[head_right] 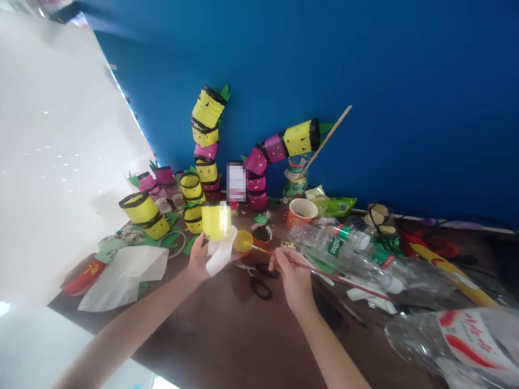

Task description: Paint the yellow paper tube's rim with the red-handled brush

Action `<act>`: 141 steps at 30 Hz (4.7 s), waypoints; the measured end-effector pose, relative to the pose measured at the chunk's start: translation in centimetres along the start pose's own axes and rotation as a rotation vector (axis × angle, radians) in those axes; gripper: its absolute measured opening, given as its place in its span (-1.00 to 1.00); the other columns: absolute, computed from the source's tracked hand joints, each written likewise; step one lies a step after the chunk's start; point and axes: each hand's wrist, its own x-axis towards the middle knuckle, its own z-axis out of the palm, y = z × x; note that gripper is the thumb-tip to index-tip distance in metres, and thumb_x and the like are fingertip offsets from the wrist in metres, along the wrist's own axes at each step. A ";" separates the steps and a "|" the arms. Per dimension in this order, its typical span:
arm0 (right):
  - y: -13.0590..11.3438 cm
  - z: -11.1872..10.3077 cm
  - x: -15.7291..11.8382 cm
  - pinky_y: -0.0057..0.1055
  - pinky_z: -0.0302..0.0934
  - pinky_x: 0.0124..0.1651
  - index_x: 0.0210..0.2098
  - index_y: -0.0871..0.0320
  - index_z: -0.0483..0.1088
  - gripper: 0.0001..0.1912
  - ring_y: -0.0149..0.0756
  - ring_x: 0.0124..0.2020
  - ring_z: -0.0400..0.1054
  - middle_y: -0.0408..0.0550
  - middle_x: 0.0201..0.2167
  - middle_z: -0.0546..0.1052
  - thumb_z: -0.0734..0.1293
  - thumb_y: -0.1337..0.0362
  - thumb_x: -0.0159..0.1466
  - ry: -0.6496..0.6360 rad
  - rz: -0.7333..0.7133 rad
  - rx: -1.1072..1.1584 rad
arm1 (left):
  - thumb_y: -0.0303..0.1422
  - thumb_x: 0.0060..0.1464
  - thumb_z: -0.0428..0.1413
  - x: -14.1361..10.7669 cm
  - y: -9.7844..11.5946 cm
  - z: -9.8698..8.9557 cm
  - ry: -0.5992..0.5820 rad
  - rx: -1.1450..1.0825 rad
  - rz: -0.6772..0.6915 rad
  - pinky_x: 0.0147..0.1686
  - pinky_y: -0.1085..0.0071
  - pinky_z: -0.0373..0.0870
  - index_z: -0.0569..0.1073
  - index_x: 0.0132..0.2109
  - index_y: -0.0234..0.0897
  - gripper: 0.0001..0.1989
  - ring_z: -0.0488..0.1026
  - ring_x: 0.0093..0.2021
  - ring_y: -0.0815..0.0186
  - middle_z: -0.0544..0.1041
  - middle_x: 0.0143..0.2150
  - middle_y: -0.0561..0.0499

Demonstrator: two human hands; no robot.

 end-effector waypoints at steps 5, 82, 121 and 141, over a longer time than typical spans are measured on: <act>-0.2 -0.2 -0.5 -0.40 0.35 -0.44 -0.48 0.16 0.41 -0.79 -0.39 -0.55 0.40 -0.16 -0.57 0.48 0.40 0.14 0.06 0.040 -0.068 0.071 | -0.16 0.02 0.02 0.5 -0.1 -0.5 -0.051 -0.032 0.018 0.05 0.06 0.23 0.44 -0.08 -0.43 -0.57 0.51 -0.20 0.10 0.57 -0.23 -0.17; -3.8 1.7 -7.3 -0.40 0.44 -0.17 -0.19 0.17 0.42 -0.73 -0.28 -0.27 0.51 0.00 -0.29 0.58 0.20 0.51 0.18 -0.212 -0.817 -0.710 | -0.23 -0.15 0.15 1.8 -0.8 -5.3 -0.204 0.242 -0.045 0.00 0.16 0.29 0.50 -0.16 -0.35 -0.62 0.48 -0.10 0.06 0.59 -0.21 -0.09; -3.8 1.0 -7.1 -0.43 0.41 -0.20 -0.23 0.18 0.43 -0.72 -0.32 -0.29 0.49 0.00 -0.31 0.57 0.19 0.51 0.14 -0.226 -0.895 -0.718 | -0.23 -0.05 0.09 1.6 -0.9 -4.0 -0.227 0.171 0.010 0.03 0.18 0.27 0.49 -0.12 -0.42 -0.61 0.49 -0.12 0.11 0.57 -0.16 -0.13; -3.1 1.4 -6.6 -0.39 0.45 -0.18 -0.08 0.13 0.39 -0.67 -0.30 -0.28 0.51 -0.01 -0.21 0.57 0.21 0.48 0.20 -0.085 -0.919 -0.712 | -0.19 -0.10 0.13 1.8 -1.1 -5.4 -0.329 0.264 -0.005 0.12 0.17 0.17 0.47 -0.09 -0.37 -0.56 0.40 0.03 0.07 0.54 -0.06 -0.10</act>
